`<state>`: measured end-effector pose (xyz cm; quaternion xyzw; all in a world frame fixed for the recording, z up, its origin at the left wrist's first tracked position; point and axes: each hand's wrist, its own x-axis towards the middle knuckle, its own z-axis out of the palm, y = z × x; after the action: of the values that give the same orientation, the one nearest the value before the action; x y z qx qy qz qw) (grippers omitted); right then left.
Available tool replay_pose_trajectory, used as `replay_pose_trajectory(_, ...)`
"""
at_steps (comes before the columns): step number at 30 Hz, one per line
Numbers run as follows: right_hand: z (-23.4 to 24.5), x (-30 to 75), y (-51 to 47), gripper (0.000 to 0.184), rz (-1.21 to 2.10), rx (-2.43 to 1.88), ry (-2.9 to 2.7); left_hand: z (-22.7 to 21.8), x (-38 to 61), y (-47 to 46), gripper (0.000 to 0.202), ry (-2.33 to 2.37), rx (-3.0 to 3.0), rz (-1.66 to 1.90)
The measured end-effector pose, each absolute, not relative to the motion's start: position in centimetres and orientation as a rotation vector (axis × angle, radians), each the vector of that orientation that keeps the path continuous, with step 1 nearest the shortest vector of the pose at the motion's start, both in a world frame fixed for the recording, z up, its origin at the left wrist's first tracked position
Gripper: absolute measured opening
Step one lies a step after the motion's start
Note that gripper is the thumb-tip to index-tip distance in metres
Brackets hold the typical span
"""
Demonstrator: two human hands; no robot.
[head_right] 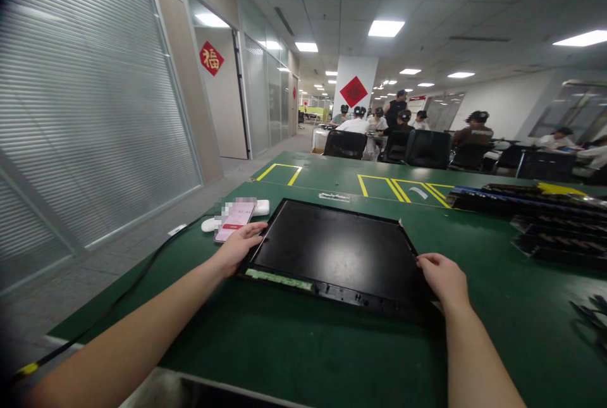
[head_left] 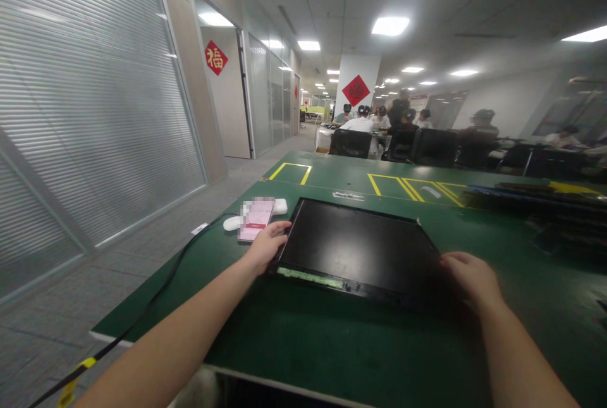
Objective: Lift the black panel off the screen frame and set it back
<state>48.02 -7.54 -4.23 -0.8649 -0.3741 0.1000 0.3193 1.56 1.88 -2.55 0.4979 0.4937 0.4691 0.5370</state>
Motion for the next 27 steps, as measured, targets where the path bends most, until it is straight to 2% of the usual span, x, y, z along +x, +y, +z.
replay_pose_trajectory(4, -4.48, 48.44, -7.37, 0.026, 0.236, -2.279, -1.005, -2.38, 1.89, 1.76, 0.036, 1.128, 0.986, 1.143)
replay_pose_trajectory(7, -4.57, 48.62, -7.31, 0.027, 0.241, -2.280, -0.996, -2.52, 1.98, 1.72, 0.041, 1.081, 0.877, 1.090)
replay_pose_trajectory(14, -4.40, 48.35, -7.39, 0.026, 0.278, -2.269, -0.970, -2.28, 1.83, 1.36, 0.080, 0.990, 0.786, 1.003)
replay_pose_trajectory(18, -4.24, 48.16, -7.49, 0.027, 0.333, -2.258, -0.942, -2.04, 1.76, 1.24, 0.094, 0.968, 0.771, 0.971)
replay_pose_trajectory(21, -4.13, 48.07, -7.52, 0.027, 0.311, -2.252, -0.953, -2.13, 1.73, 1.29, 0.092, 0.932, 0.783, 0.952)
replay_pose_trajectory(27, -4.13, 48.07, -7.53, 0.026, 0.302, -2.273, -0.960, -2.15, 1.88, 1.15, 0.072, 0.893, 0.815, 0.955)
